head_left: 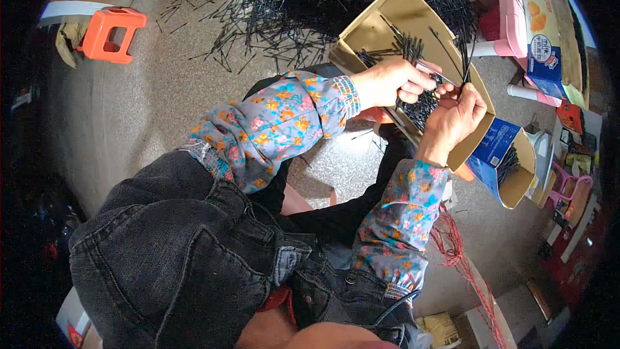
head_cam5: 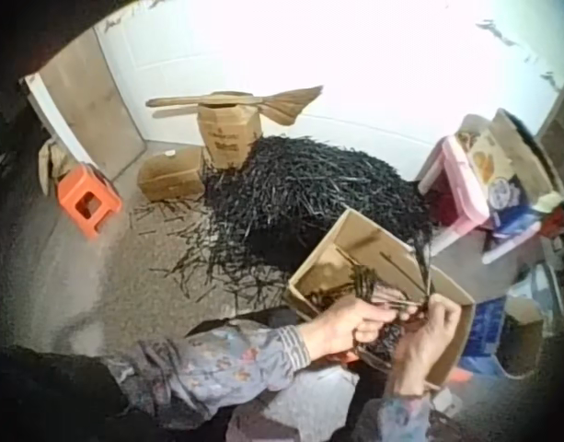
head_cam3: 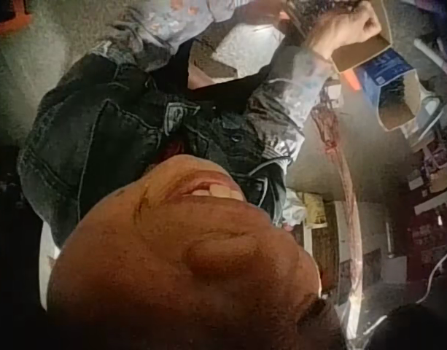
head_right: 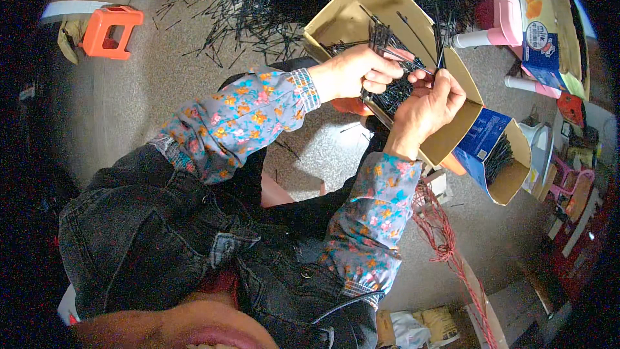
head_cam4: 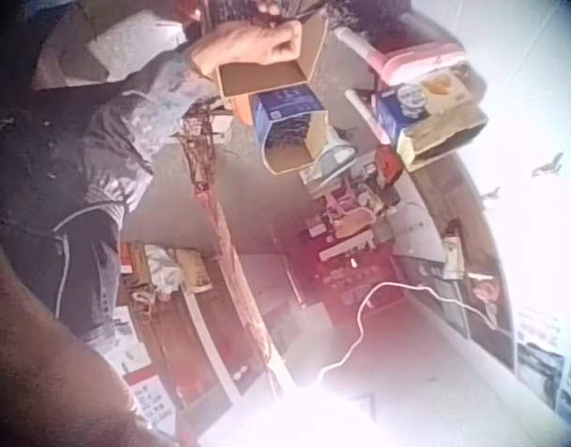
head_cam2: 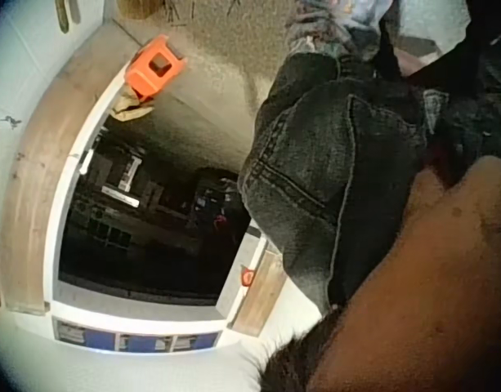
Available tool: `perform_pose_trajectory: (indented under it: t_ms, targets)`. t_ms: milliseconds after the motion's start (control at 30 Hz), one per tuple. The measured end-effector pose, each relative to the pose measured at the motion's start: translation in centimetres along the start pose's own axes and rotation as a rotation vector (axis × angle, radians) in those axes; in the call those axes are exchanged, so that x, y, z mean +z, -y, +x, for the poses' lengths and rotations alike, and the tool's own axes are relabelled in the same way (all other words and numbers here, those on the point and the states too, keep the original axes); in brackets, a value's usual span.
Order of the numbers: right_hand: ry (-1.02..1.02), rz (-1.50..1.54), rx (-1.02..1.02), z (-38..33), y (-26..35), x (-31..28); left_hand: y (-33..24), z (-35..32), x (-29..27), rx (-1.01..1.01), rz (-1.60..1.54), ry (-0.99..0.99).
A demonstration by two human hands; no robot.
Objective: Packing bundles of black cable ties into a cardboard box.
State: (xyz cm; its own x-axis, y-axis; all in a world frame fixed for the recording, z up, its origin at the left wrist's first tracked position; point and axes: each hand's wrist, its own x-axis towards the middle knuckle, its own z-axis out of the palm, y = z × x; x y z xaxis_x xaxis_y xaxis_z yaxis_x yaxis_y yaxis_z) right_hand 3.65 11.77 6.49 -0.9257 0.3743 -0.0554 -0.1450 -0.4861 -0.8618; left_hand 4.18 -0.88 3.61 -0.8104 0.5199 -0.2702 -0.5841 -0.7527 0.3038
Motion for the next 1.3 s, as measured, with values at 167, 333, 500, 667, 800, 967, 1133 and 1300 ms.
perform_pose_trajectory:
  t_ms: [167,333,500,667,800,967,1133,1300]
  targets:
    - [0.069,-0.23,-0.082,-0.9,-0.5,0.7,-1.0,0.6,-0.7,0.042,0.02,0.11]
    - [0.271,-0.484,-0.175,-2.2,-0.9,0.6,-2.2,0.7,-0.8,0.154,0.047,0.167]
    - [0.356,-0.578,-0.229,-2.7,-1.9,0.5,-3.2,0.4,-0.7,0.179,0.154,-0.034]
    - [0.327,-0.487,-0.001,-3.1,-1.5,1.8,-3.8,0.1,-0.9,0.203,0.253,-0.058]
    - [0.389,-0.639,0.171,-2.5,-1.1,1.2,-3.5,0.1,-0.6,0.215,0.357,-0.056]
    - [0.379,-0.572,0.282,-1.9,-1.4,0.2,-3.5,0.3,-0.8,0.208,0.36,-0.022]
    - [0.322,-0.348,0.423,-1.2,-1.5,-0.5,-3.8,0.0,-0.8,0.254,0.554,-0.15]
    - [0.294,-0.305,0.444,-1.0,-1.5,-0.6,-3.8,0.2,-1.2,0.292,0.57,-0.131]
